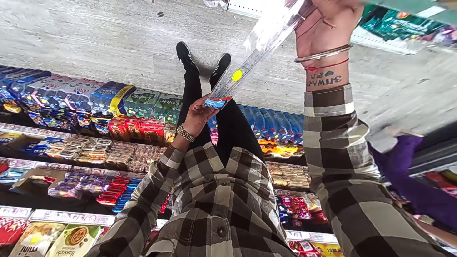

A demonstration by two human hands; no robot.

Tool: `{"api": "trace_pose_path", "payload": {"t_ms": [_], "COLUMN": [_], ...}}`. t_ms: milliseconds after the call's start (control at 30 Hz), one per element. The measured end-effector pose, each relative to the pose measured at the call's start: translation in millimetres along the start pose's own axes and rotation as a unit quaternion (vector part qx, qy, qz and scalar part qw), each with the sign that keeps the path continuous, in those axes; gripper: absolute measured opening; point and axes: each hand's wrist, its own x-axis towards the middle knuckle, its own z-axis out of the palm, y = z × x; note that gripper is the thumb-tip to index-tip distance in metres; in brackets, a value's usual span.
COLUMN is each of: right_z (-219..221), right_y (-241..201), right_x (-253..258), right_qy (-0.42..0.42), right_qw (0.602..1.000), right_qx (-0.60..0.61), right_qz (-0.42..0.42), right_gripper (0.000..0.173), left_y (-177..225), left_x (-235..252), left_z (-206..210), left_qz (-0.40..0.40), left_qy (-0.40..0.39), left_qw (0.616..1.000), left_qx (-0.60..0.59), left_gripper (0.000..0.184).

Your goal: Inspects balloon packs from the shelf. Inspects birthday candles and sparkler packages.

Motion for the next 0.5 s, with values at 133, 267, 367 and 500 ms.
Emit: {"api": "trace_pose_path", "payload": {"t_ms": [133,267,367,500], "right_z": [0,-1,-3,-1], "right_y": [0,8,16,24], "right_x": [-1,-5,-9,-16], "right_qy": [-0.014,-0.039,-0.051,-0.064], "right_qw": [1.000,0.999,0.998,0.996], "right_qx": [0.000,-0.008,-0.023,-0.022], "right_qz": [0.012,0.015,0.028,0.054], "right_gripper": [0.010,0.017,0.018,0.022], "left_y": [1,3,4,10], "left_x": [1,-1,-2,-3], "left_z": [-2,-6,-10,-16], "left_qz": [-0.016,-0.059,-0.085,-0.102], "left_qy": [0.008,0.040,0.091,0.139], "left_qw": [1.000,0.997,0.991,0.984], "left_qx": [-0.012,-0.043,-0.053,-0.043], "left_gripper": [0.043,0.040,0.044,0.053]}}
